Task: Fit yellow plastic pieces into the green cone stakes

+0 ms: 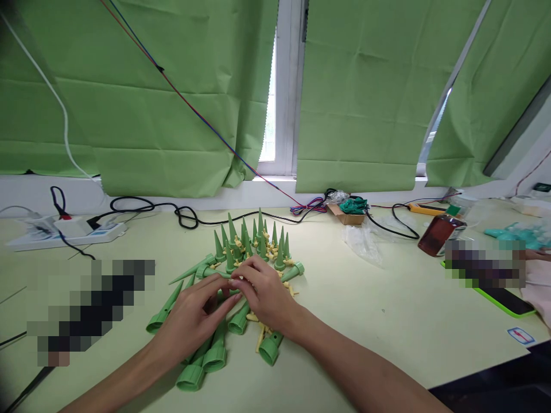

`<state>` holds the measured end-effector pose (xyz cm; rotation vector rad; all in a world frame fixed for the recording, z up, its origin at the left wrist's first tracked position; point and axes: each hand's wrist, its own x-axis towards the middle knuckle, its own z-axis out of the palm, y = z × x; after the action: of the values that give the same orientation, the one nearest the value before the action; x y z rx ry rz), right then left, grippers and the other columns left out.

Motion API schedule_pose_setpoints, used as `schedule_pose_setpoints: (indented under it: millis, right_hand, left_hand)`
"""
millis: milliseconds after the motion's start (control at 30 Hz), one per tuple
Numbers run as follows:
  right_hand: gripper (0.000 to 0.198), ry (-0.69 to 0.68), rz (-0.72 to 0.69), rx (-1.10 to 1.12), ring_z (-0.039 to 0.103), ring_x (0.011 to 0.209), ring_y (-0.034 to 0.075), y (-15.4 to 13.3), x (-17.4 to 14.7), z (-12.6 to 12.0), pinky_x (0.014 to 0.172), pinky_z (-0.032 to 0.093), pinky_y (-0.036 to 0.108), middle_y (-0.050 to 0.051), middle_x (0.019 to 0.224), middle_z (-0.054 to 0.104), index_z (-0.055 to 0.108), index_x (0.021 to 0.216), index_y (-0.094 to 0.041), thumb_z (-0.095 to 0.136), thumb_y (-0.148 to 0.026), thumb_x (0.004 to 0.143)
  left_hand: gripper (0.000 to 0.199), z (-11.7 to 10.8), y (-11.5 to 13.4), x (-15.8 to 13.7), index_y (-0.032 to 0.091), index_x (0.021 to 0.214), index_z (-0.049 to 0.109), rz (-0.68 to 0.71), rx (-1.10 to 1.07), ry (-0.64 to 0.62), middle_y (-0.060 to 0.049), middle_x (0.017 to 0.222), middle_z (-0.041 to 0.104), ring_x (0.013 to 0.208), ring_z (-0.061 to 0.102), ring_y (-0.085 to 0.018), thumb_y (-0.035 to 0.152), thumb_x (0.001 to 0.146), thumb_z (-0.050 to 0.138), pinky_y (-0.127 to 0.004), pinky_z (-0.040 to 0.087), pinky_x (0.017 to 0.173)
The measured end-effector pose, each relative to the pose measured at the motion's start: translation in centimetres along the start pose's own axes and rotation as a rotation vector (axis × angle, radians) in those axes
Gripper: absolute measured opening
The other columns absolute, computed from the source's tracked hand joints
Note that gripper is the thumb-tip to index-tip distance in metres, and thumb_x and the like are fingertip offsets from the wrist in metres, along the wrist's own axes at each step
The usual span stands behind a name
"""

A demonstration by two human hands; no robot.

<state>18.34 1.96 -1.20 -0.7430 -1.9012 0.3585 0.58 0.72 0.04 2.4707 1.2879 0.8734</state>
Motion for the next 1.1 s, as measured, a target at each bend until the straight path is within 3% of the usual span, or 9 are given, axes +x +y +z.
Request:
schedule_pose_setpoints:
  millis: [667,933,1100]
  right_hand:
    - [0.010,0.077,0.053,0.025,0.058,0.083,0.016,-0.59,0.31,-0.38,0.075,0.049,0.028,0.004,0.087,0.058,0.066,0.088,-0.018,0.059,-0.014,0.093]
    - [0.015,0.060,0.018,0.058,0.063,0.089,0.018,-0.43,0.38,-0.42,0.079,0.051,0.030,0.007,0.094,0.067,0.070,0.098,-0.018,0.057,-0.013,0.093]
    - [0.015,0.041,0.002,0.062,0.063,0.089,0.019,-0.40,0.41,-0.44,0.079,0.052,0.031,0.007,0.095,0.068,0.070,0.098,-0.018,0.057,-0.013,0.093]
  left_hand:
    - [0.024,-0.07,0.11,-0.08,0.020,0.097,0.066,0.077,-0.115,0.061,-0.002,0.084,0.062,0.069,0.055,-0.015,0.028,0.100,0.043,-0.025,0.040,0.060]
    - [0.029,-0.33,0.02,0.38,0.021,0.092,0.067,-0.101,-0.227,0.073,0.000,0.080,0.065,0.066,0.054,-0.016,0.041,0.098,0.047,-0.025,0.039,0.056]
    - [0.035,-0.30,-0.21,0.51,0.020,0.085,0.065,-0.187,-0.346,0.048,0.000,0.078,0.066,0.070,0.058,-0.017,0.047,0.097,0.046,-0.026,0.042,0.062]
